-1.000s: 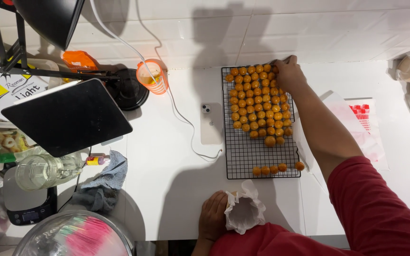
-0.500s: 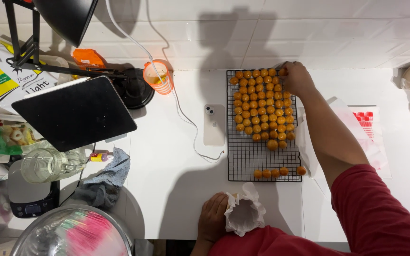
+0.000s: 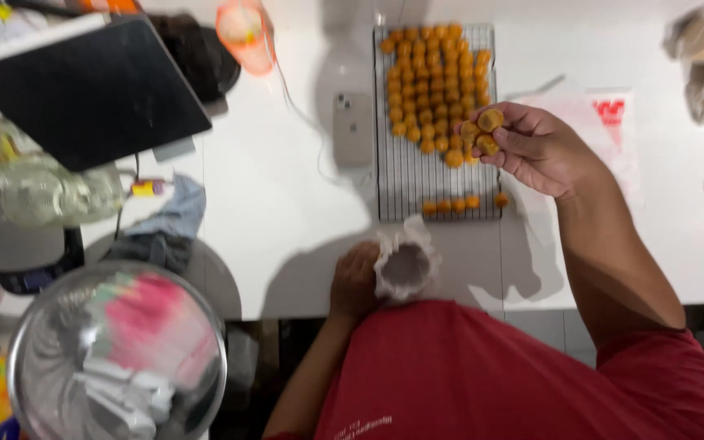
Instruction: The person prepares a small paper cup with a liner and places fried dough balls from a wire rack into it one at a time by hand.
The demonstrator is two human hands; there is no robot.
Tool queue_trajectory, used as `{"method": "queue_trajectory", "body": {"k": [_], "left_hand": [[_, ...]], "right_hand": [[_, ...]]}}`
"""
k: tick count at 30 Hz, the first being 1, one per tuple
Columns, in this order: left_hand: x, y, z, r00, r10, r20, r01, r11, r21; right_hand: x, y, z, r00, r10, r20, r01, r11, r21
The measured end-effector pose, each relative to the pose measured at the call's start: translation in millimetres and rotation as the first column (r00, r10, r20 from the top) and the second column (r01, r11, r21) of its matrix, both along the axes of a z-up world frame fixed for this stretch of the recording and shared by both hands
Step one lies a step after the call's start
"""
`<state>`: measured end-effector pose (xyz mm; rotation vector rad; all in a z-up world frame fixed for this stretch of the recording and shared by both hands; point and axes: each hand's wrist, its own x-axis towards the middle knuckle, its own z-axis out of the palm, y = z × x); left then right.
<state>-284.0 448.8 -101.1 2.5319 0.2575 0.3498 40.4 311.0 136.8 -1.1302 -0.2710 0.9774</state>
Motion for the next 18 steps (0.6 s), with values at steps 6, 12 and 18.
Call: {"method": "queue_trajectory", "body": {"k": [6,12,18], "left_hand": [[11,5,21,0.999,0.032,0.032,-0.032,0.999,-0.007],[15,1,35,0.958,0.104,0.268,-0.131,0.988,0.084],[18,3,18,0.947,0.106,0.302,-0.156,0.976,0.149]], "right_hand": [[-115,-11,-28,0.902,0.37,0.223,-0.295,0.904,-0.308],[-178,14,-60,0.216,0.824,0.524,-0.007,0.538,-0.843],[-187,24,-114,-0.233,0.881,0.411,0.32,0.469,-0.823]]}}
